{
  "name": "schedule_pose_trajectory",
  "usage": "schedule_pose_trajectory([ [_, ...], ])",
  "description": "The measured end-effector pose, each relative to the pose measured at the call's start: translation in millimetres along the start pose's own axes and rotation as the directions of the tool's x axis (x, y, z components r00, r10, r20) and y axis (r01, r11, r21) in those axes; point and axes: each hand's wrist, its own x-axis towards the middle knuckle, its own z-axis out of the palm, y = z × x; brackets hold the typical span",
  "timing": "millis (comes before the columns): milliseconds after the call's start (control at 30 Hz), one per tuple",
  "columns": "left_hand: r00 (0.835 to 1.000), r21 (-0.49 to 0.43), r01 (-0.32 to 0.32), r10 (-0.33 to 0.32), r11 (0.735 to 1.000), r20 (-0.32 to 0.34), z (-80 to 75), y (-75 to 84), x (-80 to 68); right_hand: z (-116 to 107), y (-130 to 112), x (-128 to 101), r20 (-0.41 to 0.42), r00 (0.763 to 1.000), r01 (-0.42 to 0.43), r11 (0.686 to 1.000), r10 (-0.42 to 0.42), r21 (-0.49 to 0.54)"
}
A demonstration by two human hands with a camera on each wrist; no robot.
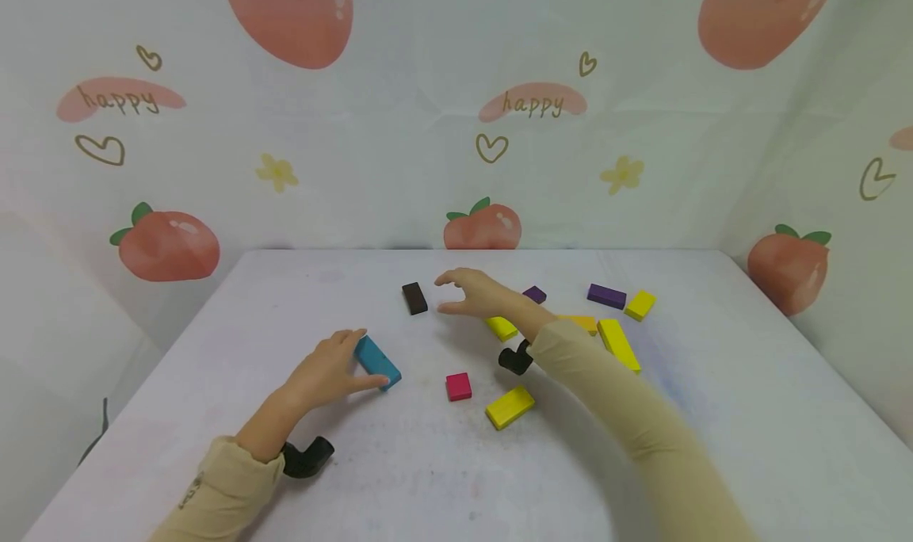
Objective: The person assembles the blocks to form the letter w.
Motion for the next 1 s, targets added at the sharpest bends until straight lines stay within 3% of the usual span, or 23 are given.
schedule_pose_trajectory([
  [567, 1.000, 0.093, 0.005, -0.005, 0.996, -0.001, 7.3, 3.7, 3.9, 13.1, -4.3, 29.6, -0.001, 1.000, -0.009, 0.999, 0.009, 0.042],
  [1000, 0.999, 0.144, 0.032, -0.033, 0.989, 0.004, 4.8, 9.9, 1.3, 23.2, -13.8, 47.2, 0.034, 0.999, -0.041, 0.999, 0.041, -0.013],
])
